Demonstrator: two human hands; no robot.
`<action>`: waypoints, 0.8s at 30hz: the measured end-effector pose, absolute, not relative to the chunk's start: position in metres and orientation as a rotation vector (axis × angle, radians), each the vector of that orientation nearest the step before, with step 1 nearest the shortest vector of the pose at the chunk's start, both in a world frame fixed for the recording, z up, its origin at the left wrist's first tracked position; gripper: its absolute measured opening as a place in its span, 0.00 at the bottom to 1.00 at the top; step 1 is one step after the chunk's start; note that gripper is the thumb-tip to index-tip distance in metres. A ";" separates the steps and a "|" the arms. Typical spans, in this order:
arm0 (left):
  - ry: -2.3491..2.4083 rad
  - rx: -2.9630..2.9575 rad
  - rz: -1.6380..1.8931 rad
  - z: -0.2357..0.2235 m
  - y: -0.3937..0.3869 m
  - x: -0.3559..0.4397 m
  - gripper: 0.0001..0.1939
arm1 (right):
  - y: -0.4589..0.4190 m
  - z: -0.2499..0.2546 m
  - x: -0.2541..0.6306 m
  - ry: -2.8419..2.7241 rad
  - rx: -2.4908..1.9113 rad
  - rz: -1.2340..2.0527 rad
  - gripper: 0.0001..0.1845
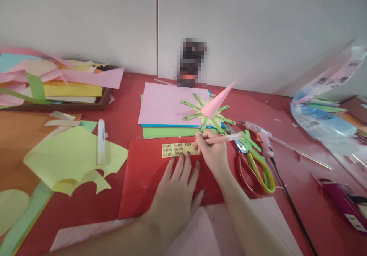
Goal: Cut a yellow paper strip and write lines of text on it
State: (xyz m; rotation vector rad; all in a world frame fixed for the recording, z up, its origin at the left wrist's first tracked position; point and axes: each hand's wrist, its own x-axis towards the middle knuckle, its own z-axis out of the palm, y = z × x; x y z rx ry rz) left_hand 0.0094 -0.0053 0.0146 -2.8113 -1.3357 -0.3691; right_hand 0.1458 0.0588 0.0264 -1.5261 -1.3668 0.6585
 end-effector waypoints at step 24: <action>-1.337 -2.809 -0.361 0.016 -0.004 0.010 0.26 | 0.059 0.025 0.145 -1.272 -1.544 0.649 0.16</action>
